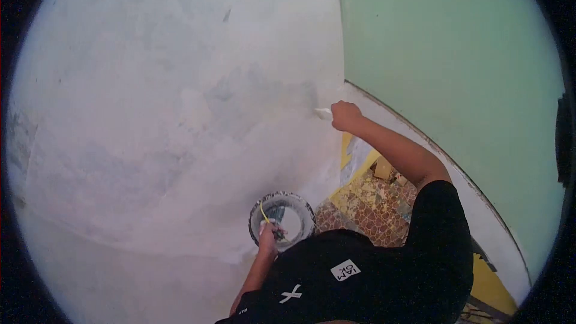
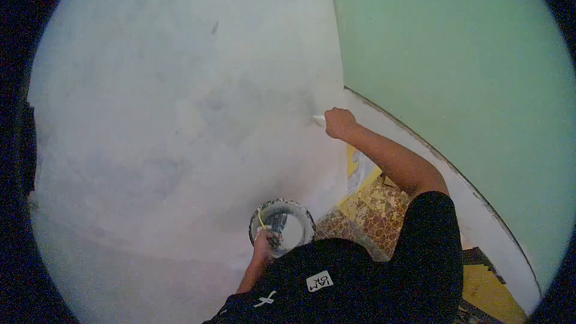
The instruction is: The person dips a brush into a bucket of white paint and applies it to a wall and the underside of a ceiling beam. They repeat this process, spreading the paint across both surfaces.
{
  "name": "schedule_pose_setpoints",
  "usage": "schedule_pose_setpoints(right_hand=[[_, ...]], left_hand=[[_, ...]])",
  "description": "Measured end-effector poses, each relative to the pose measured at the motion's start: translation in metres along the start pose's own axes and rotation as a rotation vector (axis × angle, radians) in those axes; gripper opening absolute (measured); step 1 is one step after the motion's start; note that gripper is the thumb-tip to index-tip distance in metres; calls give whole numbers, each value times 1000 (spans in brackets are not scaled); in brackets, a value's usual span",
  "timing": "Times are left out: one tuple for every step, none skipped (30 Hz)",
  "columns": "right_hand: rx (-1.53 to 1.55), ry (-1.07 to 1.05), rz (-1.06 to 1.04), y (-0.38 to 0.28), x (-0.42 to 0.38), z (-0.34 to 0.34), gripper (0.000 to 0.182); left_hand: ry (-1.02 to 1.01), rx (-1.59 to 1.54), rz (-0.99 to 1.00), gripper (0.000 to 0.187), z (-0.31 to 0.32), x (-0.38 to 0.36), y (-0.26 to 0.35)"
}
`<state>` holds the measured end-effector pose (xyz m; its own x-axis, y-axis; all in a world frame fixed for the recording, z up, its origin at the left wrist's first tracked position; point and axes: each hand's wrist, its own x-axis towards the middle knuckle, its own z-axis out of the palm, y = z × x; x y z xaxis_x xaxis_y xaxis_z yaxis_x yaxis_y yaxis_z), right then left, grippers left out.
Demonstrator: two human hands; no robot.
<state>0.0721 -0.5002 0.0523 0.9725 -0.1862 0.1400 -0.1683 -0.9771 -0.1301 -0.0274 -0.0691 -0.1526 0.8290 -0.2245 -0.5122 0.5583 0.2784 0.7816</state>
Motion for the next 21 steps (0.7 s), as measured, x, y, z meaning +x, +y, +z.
schedule_pose_setpoints(right_hand=[[-12,-54,10,4,-5,7,22],[-20,-69,-15,13,-9,23,22],[-16,-195,-78,25,-7,49,24],[-7,-313,-134,36,-12,72,26],[6,-370,-181,43,-19,103,28],[19,-439,-232,41,-31,131,30],[12,-479,-275,29,-43,152,30],[16,-547,-438,17,-55,169,28],[19,-613,-606,5,-66,183,27],[7,-653,-664,-8,-74,200,27],[108,-667,-645,-21,-80,217,26],[206,-690,-619,-34,-85,232,25],[188,-747,-671,-50,-94,234,25],[398,-662,-608,-69,-104,230,22],[601,-576,-527,-83,-113,229,20],[584,-645,-568,-93,-117,239,20],[633,-645,-609,-105,-119,252,19],[691,-636,-641,-117,-119,265,18],[695,-673,-658,-128,-117,274,18],[515,-731,-721,-136,-115,284,18],[331,-775,-776,-139,-113,297,18]], left_hand=[[9,27,16,18,5,-5,2],[19,48,33,18,10,-7,1],[43,23,34,18,12,-4,-2],[20,20,8,15,13,-7,-3],[9,7,-25,12,12,-9,-7],[18,54,29,11,17,-16,-8],[36,98,74,11,20,-21,-10],[47,191,53,9,16,-21,-14],[79,181,33,10,27,-33,-7],[41,145,54,15,14,-18,-27],[104,124,49,16,40,-42,-7],[74,168,83,16,33,-30,-17],[42,211,109,17,25,-20,-33],[108,264,142,18,37,-31,-27],[200,262,103,19,49,-39,-18],[202,171,-27,71,55,-46,-11],[129,288,131,59,45,-41,-21],[173,259,107,59,46,-44,-21],[117,104,72,44,47,-50,-17],[56,-46,37,41,50,-52,-16],[35,-19,32,55,47,-45,-24]])
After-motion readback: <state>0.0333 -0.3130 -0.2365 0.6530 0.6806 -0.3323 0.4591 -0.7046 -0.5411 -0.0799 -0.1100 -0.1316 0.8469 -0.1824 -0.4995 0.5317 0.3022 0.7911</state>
